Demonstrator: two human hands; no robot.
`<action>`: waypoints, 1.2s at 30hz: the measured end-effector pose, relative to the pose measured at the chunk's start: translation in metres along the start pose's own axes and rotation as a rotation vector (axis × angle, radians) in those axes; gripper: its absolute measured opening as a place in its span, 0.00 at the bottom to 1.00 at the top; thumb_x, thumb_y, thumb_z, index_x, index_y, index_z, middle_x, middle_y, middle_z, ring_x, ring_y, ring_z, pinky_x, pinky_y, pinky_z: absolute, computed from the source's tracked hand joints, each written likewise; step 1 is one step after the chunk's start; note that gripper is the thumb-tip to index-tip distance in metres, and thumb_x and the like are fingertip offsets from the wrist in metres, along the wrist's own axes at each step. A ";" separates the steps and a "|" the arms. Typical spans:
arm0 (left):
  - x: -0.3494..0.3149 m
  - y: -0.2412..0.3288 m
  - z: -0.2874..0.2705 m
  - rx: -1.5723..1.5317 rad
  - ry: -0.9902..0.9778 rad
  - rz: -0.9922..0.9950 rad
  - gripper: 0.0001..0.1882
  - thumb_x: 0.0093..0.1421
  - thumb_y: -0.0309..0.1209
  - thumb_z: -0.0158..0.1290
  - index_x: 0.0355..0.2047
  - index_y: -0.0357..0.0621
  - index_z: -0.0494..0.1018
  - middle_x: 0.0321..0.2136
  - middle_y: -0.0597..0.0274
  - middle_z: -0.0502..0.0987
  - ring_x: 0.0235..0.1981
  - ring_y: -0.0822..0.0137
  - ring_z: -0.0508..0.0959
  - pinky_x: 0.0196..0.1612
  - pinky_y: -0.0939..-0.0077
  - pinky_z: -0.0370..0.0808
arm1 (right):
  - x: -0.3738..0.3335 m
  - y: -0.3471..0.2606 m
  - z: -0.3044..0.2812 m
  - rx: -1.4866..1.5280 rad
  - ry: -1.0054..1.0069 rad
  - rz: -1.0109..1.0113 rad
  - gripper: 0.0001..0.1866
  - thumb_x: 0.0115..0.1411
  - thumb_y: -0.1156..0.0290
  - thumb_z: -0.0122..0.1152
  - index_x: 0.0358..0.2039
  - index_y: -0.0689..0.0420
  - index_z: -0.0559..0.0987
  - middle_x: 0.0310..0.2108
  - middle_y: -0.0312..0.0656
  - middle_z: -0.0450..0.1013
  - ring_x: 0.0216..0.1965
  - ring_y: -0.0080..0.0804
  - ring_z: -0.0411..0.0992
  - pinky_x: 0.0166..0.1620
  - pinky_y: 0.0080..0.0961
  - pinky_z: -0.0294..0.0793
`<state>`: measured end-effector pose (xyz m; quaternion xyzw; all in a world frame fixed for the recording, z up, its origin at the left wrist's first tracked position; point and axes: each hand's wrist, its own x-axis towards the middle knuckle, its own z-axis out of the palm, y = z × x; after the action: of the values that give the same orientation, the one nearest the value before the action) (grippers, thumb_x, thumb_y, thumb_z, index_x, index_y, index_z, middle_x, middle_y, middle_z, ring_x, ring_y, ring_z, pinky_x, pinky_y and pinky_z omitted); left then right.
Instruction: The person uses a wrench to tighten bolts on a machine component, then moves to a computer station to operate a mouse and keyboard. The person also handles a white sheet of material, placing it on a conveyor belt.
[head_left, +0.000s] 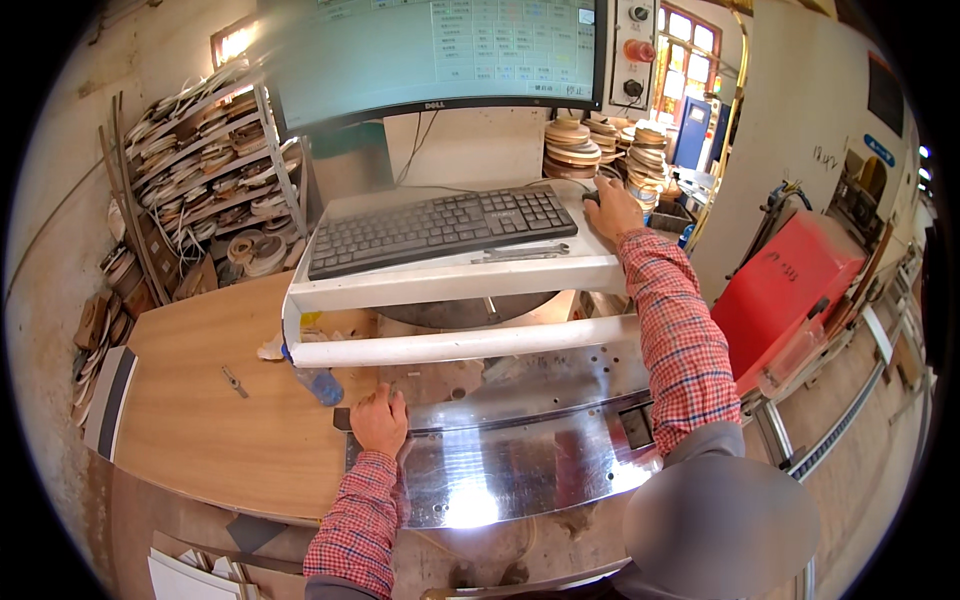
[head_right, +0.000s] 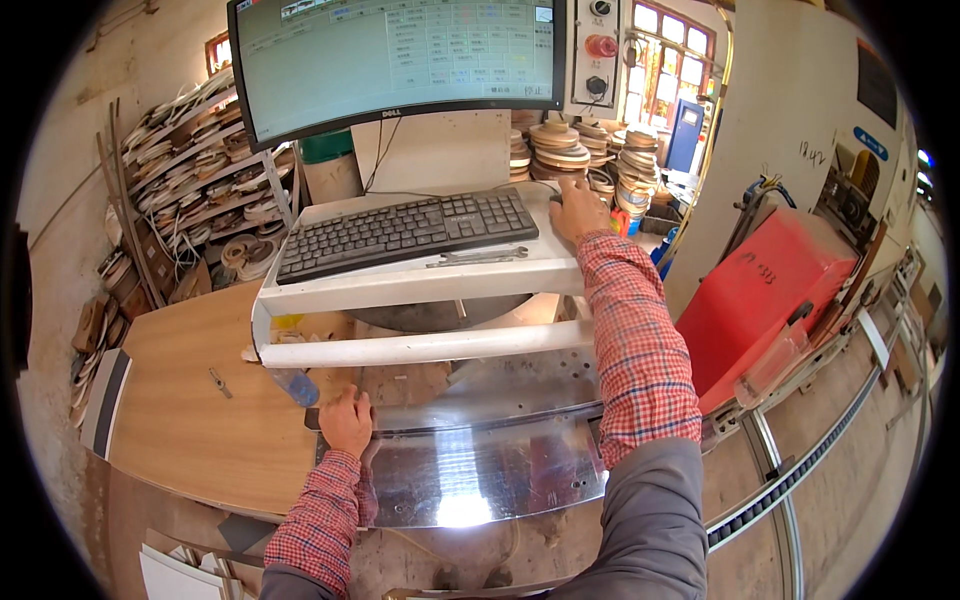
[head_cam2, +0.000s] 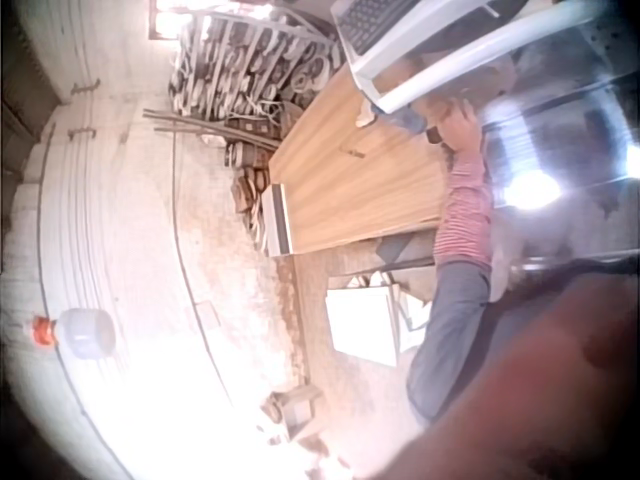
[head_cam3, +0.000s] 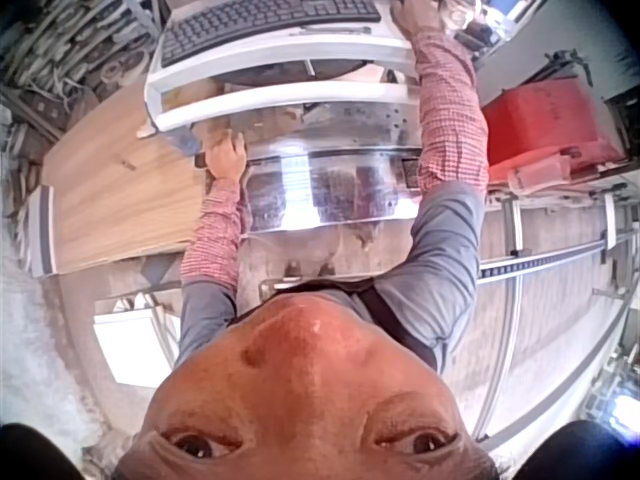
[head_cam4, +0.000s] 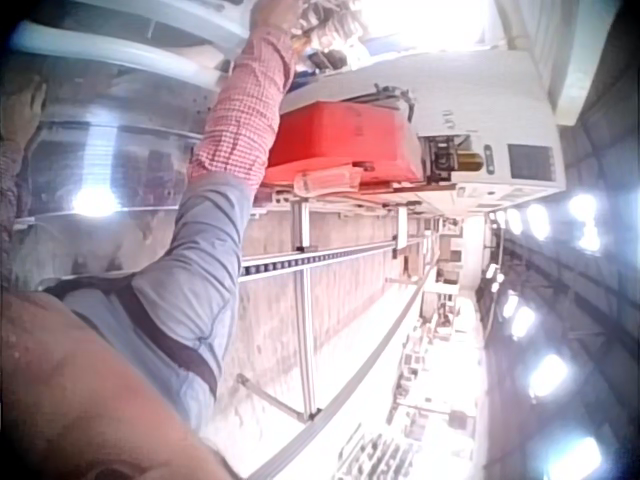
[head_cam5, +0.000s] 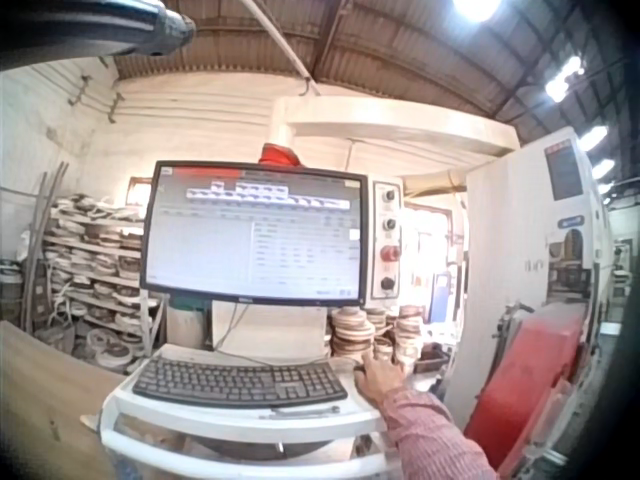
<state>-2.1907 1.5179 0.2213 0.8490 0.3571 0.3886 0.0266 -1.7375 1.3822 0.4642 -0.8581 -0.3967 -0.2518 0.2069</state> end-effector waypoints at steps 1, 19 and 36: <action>0.000 0.001 0.000 -0.008 -0.002 -0.002 0.13 0.60 0.39 0.54 0.38 0.42 0.74 0.22 0.50 0.77 0.27 0.47 0.78 0.35 0.51 0.69 | 0.000 0.001 0.000 -0.004 0.006 -0.002 0.28 0.60 0.60 0.60 0.59 0.57 0.72 0.53 0.56 0.71 0.53 0.55 0.72 0.54 0.45 0.73; 0.001 0.001 0.000 -0.024 0.000 0.001 0.13 0.60 0.38 0.54 0.38 0.41 0.73 0.21 0.51 0.76 0.27 0.47 0.77 0.35 0.51 0.70 | 0.001 0.001 0.001 0.026 -0.018 0.029 0.27 0.59 0.60 0.61 0.59 0.50 0.72 0.57 0.56 0.69 0.56 0.57 0.70 0.58 0.47 0.71; 0.000 0.001 0.001 -0.020 -0.006 -0.016 0.13 0.59 0.38 0.55 0.38 0.42 0.74 0.20 0.54 0.77 0.26 0.49 0.78 0.36 0.53 0.70 | -0.003 -0.005 -0.007 -0.042 -0.031 0.021 0.22 0.60 0.59 0.60 0.53 0.53 0.79 0.53 0.49 0.72 0.51 0.49 0.74 0.54 0.43 0.74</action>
<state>-2.1894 1.5176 0.2212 0.8470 0.3599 0.3893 0.0392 -1.7450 1.3799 0.4691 -0.8701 -0.3856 -0.2449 0.1852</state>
